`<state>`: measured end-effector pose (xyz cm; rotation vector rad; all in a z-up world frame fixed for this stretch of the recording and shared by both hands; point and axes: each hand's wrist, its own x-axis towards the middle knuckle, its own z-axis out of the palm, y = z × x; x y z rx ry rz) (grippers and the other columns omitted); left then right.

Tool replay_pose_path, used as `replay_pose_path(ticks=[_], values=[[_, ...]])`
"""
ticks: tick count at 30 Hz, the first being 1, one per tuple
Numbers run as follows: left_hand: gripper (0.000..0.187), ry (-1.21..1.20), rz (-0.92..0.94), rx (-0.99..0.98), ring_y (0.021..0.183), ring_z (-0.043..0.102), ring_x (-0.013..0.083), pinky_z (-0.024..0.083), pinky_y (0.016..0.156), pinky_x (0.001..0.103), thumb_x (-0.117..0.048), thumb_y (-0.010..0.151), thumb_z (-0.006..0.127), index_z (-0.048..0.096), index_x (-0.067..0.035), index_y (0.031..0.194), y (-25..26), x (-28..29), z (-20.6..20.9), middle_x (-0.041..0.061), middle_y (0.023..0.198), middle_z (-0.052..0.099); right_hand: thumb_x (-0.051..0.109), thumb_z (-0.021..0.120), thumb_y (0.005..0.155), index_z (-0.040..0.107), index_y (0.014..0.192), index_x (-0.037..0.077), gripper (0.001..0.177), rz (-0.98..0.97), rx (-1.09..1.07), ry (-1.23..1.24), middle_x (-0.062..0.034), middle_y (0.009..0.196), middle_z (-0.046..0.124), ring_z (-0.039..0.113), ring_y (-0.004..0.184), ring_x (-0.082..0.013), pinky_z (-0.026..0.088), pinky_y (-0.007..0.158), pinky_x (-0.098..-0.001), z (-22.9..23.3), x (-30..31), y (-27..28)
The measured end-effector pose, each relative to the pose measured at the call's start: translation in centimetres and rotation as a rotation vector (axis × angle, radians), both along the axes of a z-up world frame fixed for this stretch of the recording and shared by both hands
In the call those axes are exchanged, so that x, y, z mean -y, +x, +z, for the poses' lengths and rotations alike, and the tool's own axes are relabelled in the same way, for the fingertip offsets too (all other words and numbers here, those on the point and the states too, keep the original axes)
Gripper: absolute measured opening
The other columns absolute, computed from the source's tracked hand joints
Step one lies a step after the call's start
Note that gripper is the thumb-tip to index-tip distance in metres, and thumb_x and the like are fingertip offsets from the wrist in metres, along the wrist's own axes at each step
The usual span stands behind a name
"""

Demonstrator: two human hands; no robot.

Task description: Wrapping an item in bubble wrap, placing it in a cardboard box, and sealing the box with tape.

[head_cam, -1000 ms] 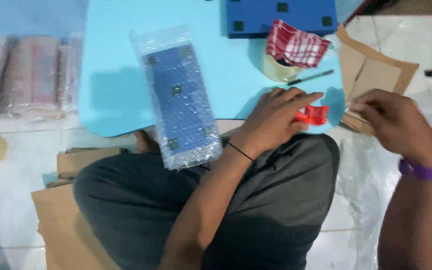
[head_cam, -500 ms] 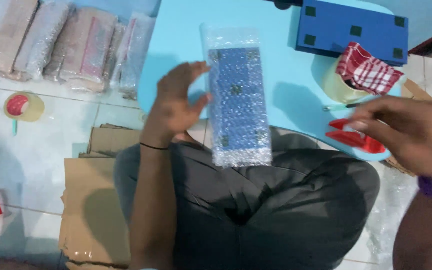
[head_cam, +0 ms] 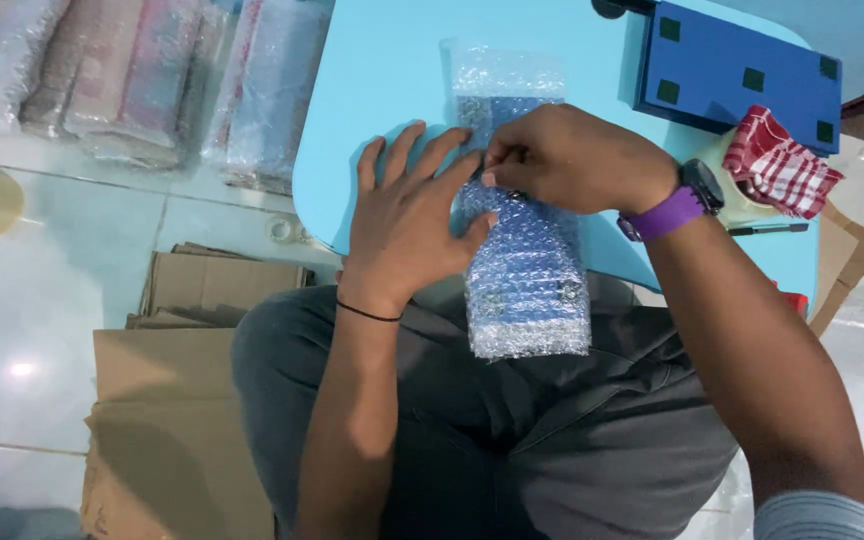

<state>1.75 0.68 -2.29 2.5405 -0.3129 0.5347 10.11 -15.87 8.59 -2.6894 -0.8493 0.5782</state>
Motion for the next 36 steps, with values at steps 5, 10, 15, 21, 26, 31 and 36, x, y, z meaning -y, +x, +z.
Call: replay_pose_path(ticks=[5, 10, 15, 21, 26, 31, 36], values=[[0.063, 0.006, 0.01, -0.039, 0.144, 0.039, 0.0324, 0.018, 0.12, 0.057, -0.045, 0.084, 0.077, 0.065, -0.015, 0.138, 0.2, 0.1, -0.2, -0.001, 0.149, 0.056, 0.019, 0.073, 0.092, 0.08, 0.097, 0.006, 0.016, 0.046, 0.029, -0.011, -0.007, 0.07, 0.073, 0.054, 0.05, -0.021, 0.044, 0.053, -0.0377, -1.0, -0.4, 0.3], [0.086, 0.038, 0.016, -0.086, 0.147, 0.039, 0.0324, 0.018, 0.121, 0.057, -0.044, 0.084, 0.08, 0.041, -0.022, 0.157, 0.3, 0.0, -0.1, -0.001, 0.151, 0.057, 0.021, 0.07, 0.093, 0.078, 0.095, 0.004, 0.019, 0.094, 0.044, -0.029, -0.0098, 0.076, 0.076, 0.063, 0.054, -0.0274, 0.049, 0.058, -0.0429, -1.4, -0.5, 0.5], [0.097, 0.03, 0.032, -0.043, 0.145, 0.047, 0.0347, 0.02, 0.12, 0.056, -0.046, 0.085, 0.082, 0.028, -0.016, 0.161, 0.4, -0.1, -0.6, 0.01, 0.128, 0.075, 0.022, 0.071, 0.098, 0.081, 0.097, 0.009, 0.017, 0.051, -0.078, 0.119, -0.0043, 0.07, 0.074, 0.053, 0.047, -0.0148, 0.039, 0.048, -0.0307, -0.1, -0.3, 0.5], [0.089, 0.028, 0.026, -0.018, 0.145, 0.044, 0.0344, 0.02, 0.12, 0.056, -0.047, 0.085, 0.082, 0.04, -0.013, 0.156, 0.3, -0.1, -0.5, 0.007, 0.138, 0.069, 0.022, 0.073, 0.096, 0.081, 0.099, 0.009, 0.015, 0.032, -0.127, 0.124, -0.0029, 0.077, 0.076, 0.06, 0.056, -0.0151, 0.046, 0.056, -0.0321, -0.9, -0.1, 1.1], [0.087, 0.009, 0.021, -0.015, 0.146, 0.044, 0.0343, 0.02, 0.121, 0.056, -0.044, 0.083, 0.083, 0.042, -0.015, 0.154, 0.1, -0.1, -0.3, 0.003, 0.145, 0.065, 0.025, 0.074, 0.096, 0.081, 0.099, 0.009, 0.018, 0.032, -0.032, 0.048, -0.0027, 0.072, 0.073, 0.052, 0.051, -0.0166, 0.042, 0.052, -0.0343, -1.9, 0.2, 1.1], [0.085, -0.015, 0.008, -0.017, 0.146, 0.044, 0.0351, 0.019, 0.121, 0.055, -0.042, 0.083, 0.082, 0.044, -0.013, 0.153, 0.0, -0.1, 0.0, 0.003, 0.144, 0.065, 0.023, 0.077, 0.092, 0.076, 0.084, 0.005, 0.02, 0.018, 0.029, -0.037, -0.0034, 0.066, 0.066, 0.049, 0.053, -0.0207, 0.044, 0.057, -0.0369, -2.0, 0.2, 1.1], [0.083, -0.006, 0.015, -0.046, 0.146, 0.043, 0.0341, 0.018, 0.121, 0.056, -0.044, 0.083, 0.081, 0.046, -0.013, 0.151, 0.2, -0.1, 0.2, 0.005, 0.14, 0.067, 0.025, 0.078, 0.089, 0.08, 0.086, 0.006, 0.019, 0.01, 0.093, -0.038, -0.0051, 0.069, 0.072, 0.057, 0.052, -0.0225, 0.047, 0.055, -0.0372, -2.4, 0.3, 1.0]])
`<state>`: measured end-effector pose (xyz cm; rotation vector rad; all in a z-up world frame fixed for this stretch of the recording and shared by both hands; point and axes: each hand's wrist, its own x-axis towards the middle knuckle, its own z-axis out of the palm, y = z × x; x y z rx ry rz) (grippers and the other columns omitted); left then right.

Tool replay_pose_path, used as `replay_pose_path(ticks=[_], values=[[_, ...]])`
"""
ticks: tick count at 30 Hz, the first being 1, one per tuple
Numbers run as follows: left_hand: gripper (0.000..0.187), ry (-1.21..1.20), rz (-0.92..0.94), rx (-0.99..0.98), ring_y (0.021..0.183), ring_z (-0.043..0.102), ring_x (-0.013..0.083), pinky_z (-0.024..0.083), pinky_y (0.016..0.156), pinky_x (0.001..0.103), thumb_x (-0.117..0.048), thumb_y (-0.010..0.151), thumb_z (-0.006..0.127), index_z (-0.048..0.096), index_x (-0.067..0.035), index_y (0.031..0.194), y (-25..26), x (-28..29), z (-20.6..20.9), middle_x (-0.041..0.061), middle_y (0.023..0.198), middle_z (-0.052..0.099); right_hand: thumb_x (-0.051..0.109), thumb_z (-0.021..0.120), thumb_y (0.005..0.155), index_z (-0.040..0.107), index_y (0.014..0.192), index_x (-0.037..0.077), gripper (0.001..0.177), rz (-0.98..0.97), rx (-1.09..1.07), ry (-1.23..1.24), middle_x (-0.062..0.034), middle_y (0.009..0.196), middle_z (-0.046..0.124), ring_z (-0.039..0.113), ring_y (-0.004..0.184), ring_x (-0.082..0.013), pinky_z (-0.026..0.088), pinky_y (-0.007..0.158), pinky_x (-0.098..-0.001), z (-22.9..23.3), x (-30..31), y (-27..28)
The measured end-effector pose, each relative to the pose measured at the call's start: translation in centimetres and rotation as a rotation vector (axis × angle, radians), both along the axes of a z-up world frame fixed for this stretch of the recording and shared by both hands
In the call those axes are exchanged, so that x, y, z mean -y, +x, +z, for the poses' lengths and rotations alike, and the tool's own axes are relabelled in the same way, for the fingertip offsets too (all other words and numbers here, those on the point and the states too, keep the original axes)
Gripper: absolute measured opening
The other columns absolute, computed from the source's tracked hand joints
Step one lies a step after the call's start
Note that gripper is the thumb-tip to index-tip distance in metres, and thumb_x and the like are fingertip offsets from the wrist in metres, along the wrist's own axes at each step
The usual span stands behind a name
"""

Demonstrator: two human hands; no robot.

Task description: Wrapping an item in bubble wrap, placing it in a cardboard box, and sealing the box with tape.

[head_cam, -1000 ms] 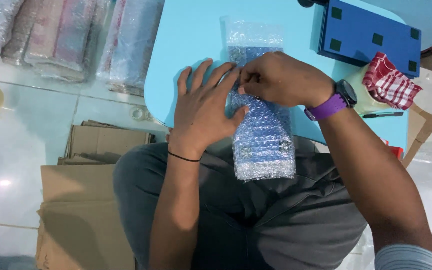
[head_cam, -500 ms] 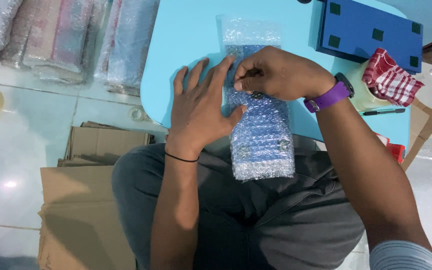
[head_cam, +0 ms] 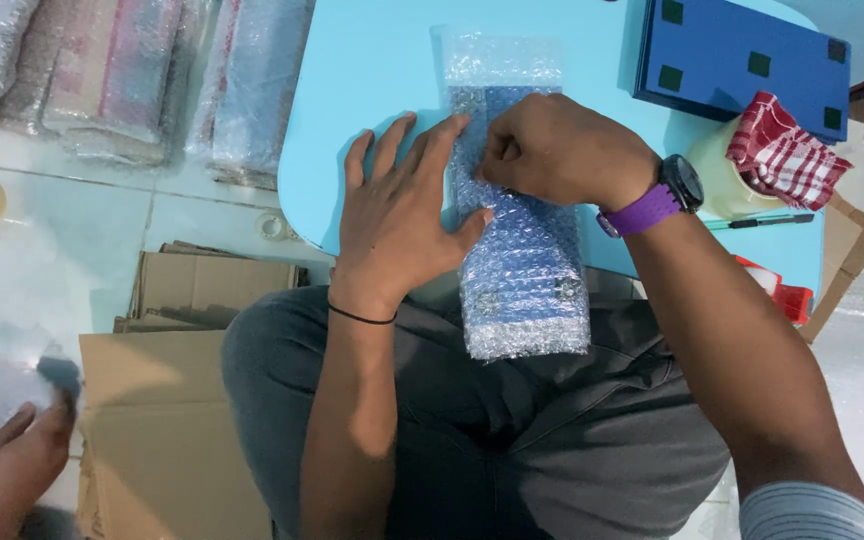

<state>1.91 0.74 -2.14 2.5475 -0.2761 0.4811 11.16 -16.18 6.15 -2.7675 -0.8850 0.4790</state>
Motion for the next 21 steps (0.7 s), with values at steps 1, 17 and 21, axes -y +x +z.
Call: replay_pose_path(ticks=[1, 17, 21], values=[[0.083, 0.0, 0.001, -0.001, 0.146, 0.043, 0.0341, 0.018, 0.121, 0.056, -0.044, 0.083, 0.081, 0.046, -0.013, 0.151, 0.0, 0.0, -0.1, 0.005, 0.14, 0.067, 0.025, 0.078, 0.089, 0.08, 0.086, 0.006, 0.019, 0.001, -0.001, 0.0, -0.0051, 0.069, 0.072, 0.057, 0.052, -0.0225, 0.047, 0.055, -0.0372, 0.0, -0.2, -0.1], [0.06, 0.035, -0.001, 0.069, 0.144, 0.041, 0.0322, 0.021, 0.12, 0.057, -0.047, 0.089, 0.075, 0.061, -0.018, 0.141, -0.5, 0.0, -0.1, -0.006, 0.148, 0.056, 0.014, 0.081, 0.087, 0.071, 0.108, 0.006, 0.025, -0.142, 0.032, 0.138, -0.0078, 0.079, 0.071, 0.063, 0.06, -0.0235, 0.047, 0.057, -0.0382, -0.5, 3.6, -1.0], [0.066, 0.044, -0.004, 0.038, 0.144, 0.042, 0.033, 0.022, 0.119, 0.056, -0.046, 0.089, 0.074, 0.055, -0.016, 0.144, -0.5, 0.1, 0.5, -0.004, 0.148, 0.056, -0.005, 0.071, 0.08, 0.069, 0.105, 0.001, 0.026, 0.121, 0.439, 0.453, -0.0114, 0.096, 0.067, 0.062, 0.088, -0.0305, 0.049, 0.082, -0.0415, -1.1, 2.0, -4.5]])
